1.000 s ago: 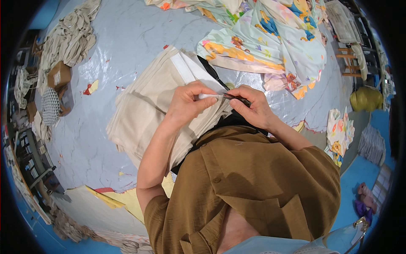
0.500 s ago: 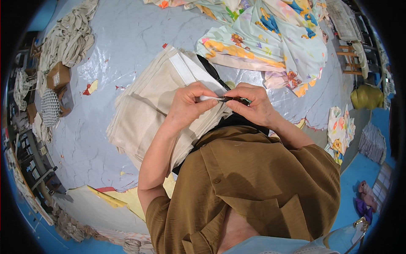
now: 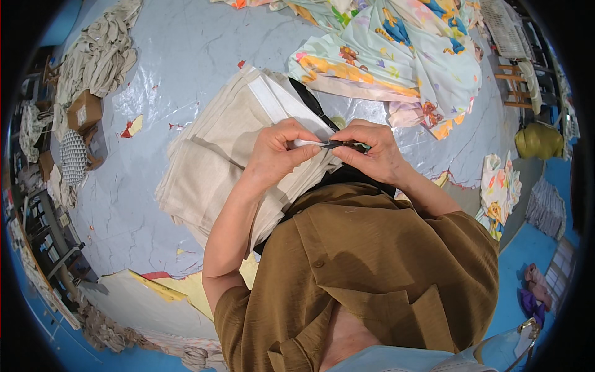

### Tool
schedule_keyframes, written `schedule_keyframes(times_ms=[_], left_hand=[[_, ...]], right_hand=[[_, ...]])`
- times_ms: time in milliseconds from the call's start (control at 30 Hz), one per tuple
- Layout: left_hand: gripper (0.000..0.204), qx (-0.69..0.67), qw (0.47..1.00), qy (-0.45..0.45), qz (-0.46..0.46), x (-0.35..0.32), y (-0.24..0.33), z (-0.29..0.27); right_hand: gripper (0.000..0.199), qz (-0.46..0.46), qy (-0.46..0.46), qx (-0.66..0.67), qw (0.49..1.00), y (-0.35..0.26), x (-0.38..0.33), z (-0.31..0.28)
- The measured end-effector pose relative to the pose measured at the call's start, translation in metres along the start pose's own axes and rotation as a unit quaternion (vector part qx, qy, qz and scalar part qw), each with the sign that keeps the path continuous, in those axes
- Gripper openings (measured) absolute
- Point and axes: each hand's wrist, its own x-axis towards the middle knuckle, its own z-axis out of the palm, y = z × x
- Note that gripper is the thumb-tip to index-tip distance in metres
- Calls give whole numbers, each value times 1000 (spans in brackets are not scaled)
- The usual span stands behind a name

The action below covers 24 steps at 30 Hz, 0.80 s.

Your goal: The person trims loose threads from a stack of folded fabric pieces using thread snips, turning through the pieces by hand.

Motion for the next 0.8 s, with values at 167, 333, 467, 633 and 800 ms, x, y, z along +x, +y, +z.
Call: schedule_keyframes(times_ms=[167,333,467,633,800], left_hand=[[8,1,1000,3,-6,1,-2,0],[8,1,1000,0,-4,1,-1,0],[9,6,1000,-1,0,2,-1,0],[9,-4,1000,4,-6,2,0,0],[7,-33,999,12,-18,2,-1,0]], right_hand=[[15,-4,-3,-7,1000,0,1,-1],[14,0,2,-9,1000,1,0,-2],[14,4,-4,-8,1000,2,-1,-3],[15,62,42,118,990,15,-8,1],[18,128,7,126,984,7,-18,2]])
